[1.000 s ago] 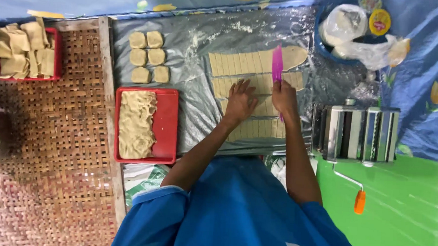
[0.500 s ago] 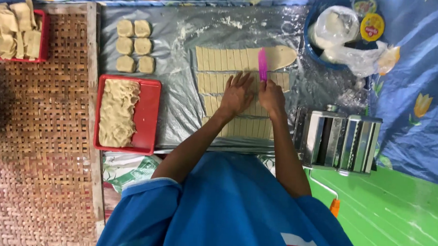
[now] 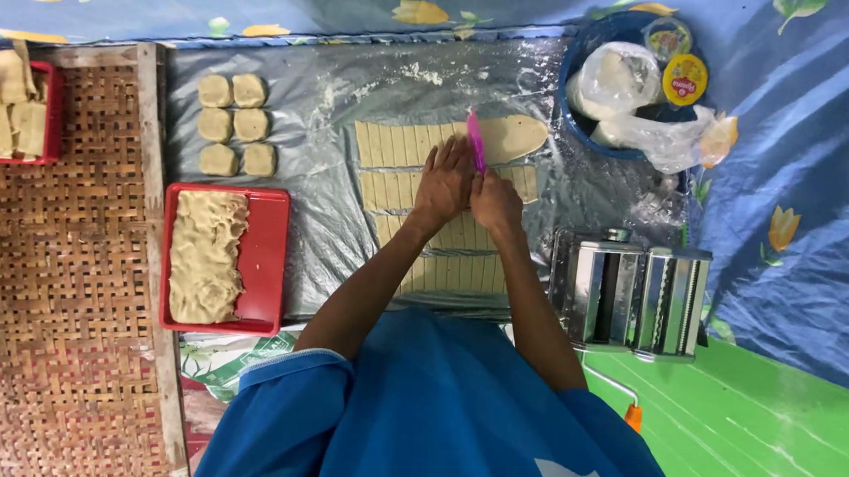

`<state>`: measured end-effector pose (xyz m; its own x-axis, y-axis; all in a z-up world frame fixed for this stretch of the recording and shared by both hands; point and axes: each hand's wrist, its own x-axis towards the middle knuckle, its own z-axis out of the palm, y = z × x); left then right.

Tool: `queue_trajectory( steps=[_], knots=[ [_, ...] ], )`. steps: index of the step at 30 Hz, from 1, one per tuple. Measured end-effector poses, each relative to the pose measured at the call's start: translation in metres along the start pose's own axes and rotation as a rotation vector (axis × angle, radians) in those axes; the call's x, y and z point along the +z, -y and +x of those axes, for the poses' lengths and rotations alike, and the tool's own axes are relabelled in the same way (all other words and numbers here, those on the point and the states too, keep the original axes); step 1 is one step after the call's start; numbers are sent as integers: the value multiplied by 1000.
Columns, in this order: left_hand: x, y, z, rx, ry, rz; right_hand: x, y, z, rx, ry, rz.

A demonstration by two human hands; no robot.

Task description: Cutting strips of flattened dough into smaller rectangular pieces using a plastic scraper.

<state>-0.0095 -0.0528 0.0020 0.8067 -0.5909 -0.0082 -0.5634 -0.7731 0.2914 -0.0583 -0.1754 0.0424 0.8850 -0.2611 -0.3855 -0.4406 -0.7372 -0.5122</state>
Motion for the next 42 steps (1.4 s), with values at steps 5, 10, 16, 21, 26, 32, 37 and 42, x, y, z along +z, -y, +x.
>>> queue_trajectory(
  steps=[5,10,16,21,26,32,37,42],
  knots=[
    [-1,3,3,-5,-4,-7,-11,15,3,40,50,-62],
    [-10,4,4,-3,-1,-34,-17,26,6,45,72,-96],
    [-9,5,3,-35,3,-52,-25,29,7,45,127,-134],
    [-10,4,2,-55,11,-70,-23,29,0,22,106,-77],
    [-13,1,0,-59,-15,-78,-21,30,-13,38,110,-98],
    [-3,2,0,-42,-66,-100,-22,31,-32,73,132,-81],
    [-6,2,-3,-38,-118,-131,-12,13,-41,83,134,-118],
    [-3,4,-8,-66,-48,-121,-9,5,-56,69,136,-144]
  ],
)
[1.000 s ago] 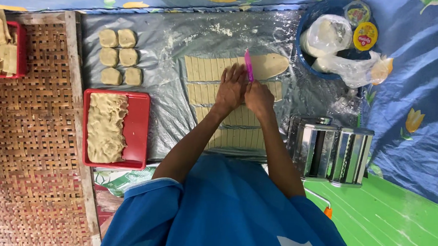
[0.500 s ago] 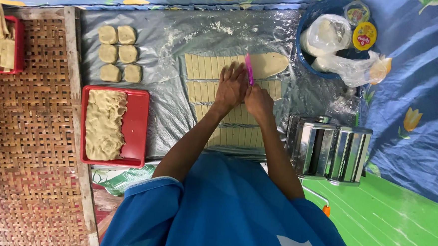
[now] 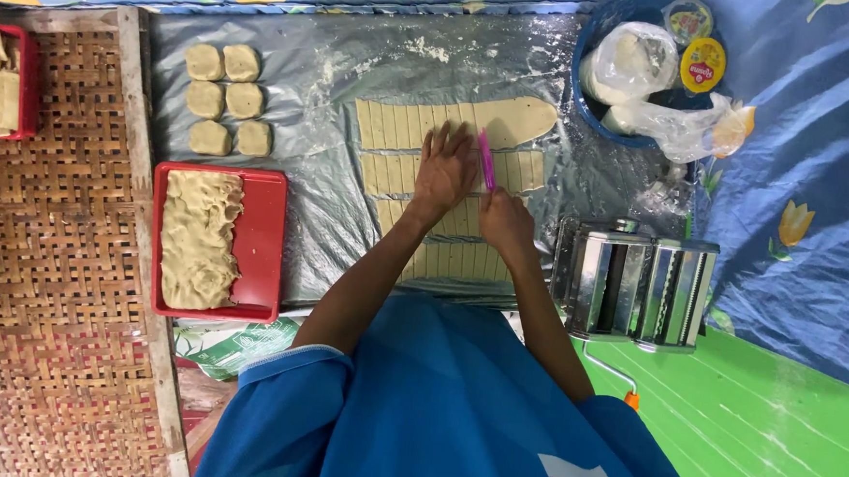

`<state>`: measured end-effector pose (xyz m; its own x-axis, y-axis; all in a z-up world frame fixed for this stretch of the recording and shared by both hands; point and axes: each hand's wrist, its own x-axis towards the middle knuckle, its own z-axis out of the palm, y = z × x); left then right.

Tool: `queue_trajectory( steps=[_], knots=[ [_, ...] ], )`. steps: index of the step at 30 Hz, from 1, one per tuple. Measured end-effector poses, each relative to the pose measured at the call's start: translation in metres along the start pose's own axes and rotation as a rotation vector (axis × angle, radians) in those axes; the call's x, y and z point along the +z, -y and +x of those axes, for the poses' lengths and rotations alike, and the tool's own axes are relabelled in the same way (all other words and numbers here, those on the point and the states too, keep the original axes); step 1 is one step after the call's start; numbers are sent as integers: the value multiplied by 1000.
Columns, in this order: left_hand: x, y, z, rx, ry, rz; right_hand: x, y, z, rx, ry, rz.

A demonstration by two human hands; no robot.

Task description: Cutting strips of flattened dough into smaller rectangular pieces using a plastic scraper.

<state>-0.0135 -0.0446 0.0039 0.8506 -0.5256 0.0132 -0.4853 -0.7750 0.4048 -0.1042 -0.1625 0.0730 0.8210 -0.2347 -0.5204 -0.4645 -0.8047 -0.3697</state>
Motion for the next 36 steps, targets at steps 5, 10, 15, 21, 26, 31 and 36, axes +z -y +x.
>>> queue_trajectory(
  steps=[5,10,15,21,26,31,36],
  knots=[
    [-2,3,0,3,1,16,4,-11,-5,-18,-2,3],
    [3,3,-1,0,21,9,0,0,-5,2,0,-14],
    [7,5,-1,-4,60,58,-10,19,11,39,1,-4],
    [-3,0,0,-20,74,38,-17,32,39,5,-46,30],
    [1,0,2,-20,93,69,-13,32,52,-10,-82,28],
    [-15,-5,4,25,9,-33,-13,22,42,2,-124,152],
    [5,-7,11,125,-58,-21,-1,-4,48,-23,-180,75]
  ],
)
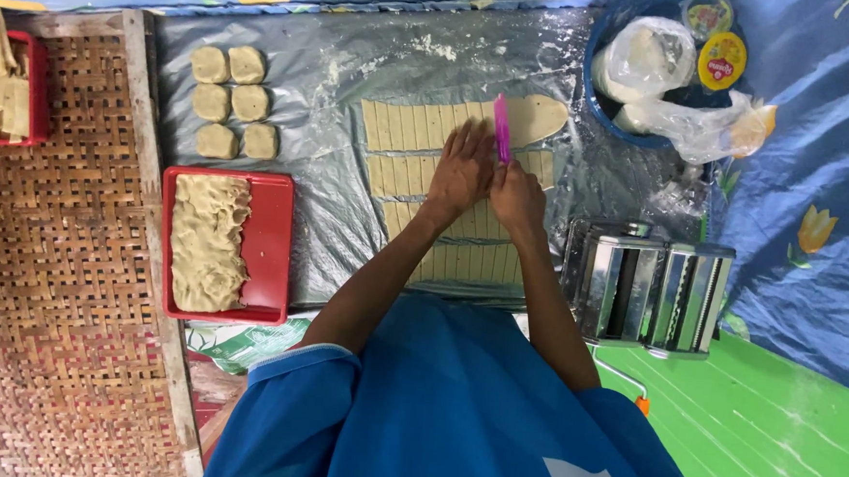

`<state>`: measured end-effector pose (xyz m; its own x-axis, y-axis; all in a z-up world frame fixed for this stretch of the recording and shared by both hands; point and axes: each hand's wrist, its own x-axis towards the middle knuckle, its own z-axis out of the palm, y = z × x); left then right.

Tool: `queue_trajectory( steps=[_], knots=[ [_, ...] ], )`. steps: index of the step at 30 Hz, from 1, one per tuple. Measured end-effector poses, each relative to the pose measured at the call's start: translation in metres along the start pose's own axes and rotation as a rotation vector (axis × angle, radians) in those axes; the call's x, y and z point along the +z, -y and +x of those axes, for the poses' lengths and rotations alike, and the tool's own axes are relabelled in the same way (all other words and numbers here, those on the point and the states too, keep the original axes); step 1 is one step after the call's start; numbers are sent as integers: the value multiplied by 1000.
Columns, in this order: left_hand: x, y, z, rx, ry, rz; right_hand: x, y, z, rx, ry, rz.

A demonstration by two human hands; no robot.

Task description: Cutting strips of flattened dough into smaller rectangular pieces using a plastic scraper.

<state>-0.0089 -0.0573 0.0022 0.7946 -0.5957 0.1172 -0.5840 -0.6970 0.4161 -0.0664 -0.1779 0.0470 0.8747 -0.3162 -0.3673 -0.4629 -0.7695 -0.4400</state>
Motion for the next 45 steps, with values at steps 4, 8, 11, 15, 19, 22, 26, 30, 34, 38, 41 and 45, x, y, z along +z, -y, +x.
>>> queue_trajectory(
  steps=[4,8,11,15,19,22,26,30,34,38,41,45],
  knots=[
    [-7,-4,-1,-14,76,21,1,-6,7,7,-23,-3],
    [-6,-1,-5,-27,108,13,-3,0,11,8,-9,-58],
    [-6,-4,-5,-21,100,35,-9,4,10,25,13,-58],
    [-13,-7,1,-22,109,78,-7,1,17,14,31,-83],
    [-13,-11,4,-16,129,58,-13,5,18,-2,24,-77],
    [-10,-11,5,-42,156,88,-19,9,16,11,75,-90],
    [-11,-13,5,-63,174,83,-15,11,11,11,69,-95],
    [-7,-12,4,-68,162,37,-9,6,0,20,70,-59],
    [-7,-13,3,-67,119,47,-9,3,-14,2,67,-42],
    [10,-5,2,-56,91,53,-13,1,-30,15,112,-50],
    [20,-1,2,-44,67,33,-10,-8,-36,20,129,-71],
    [20,0,2,-49,57,-11,-17,-4,-44,73,183,-62]
  ],
)
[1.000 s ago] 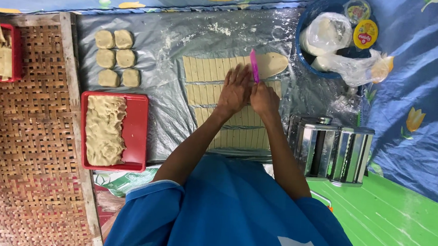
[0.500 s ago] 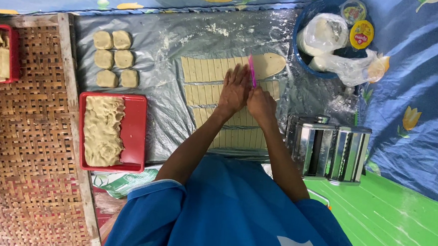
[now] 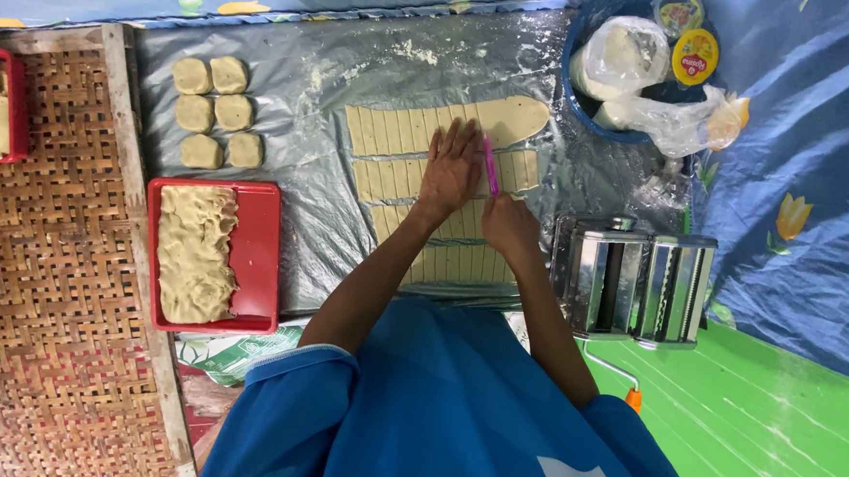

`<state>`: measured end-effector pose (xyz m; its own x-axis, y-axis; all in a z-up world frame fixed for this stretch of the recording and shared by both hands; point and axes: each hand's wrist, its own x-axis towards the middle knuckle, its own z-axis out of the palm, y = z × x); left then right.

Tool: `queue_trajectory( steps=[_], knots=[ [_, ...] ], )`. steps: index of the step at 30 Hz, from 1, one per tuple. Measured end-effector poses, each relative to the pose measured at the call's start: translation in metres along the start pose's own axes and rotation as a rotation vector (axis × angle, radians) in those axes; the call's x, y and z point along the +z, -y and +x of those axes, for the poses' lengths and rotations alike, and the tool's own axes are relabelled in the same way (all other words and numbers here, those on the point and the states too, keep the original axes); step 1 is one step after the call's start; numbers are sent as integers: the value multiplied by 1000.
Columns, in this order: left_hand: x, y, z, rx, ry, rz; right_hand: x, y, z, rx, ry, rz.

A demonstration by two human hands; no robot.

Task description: Cutting strips of flattened dough into smaller rectangular pieces using a plastic scraper.

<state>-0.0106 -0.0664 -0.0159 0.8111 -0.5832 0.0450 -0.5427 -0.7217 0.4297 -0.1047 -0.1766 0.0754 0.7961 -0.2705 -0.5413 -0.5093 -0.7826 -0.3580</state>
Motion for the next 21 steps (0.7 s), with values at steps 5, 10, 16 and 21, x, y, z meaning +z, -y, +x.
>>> queue_trajectory(
  steps=[5,10,16,21],
  knots=[
    [-10,-2,-2,1,-5,-10,-4,-6,2,6,49,-64],
    [-6,-2,-2,-9,2,-4,2,-9,12,45,62,-82],
    [-18,-9,-3,-3,31,39,-5,20,13,10,-40,51],
    [-43,-16,-8,0,110,65,10,17,54,44,-116,4]
  ],
)
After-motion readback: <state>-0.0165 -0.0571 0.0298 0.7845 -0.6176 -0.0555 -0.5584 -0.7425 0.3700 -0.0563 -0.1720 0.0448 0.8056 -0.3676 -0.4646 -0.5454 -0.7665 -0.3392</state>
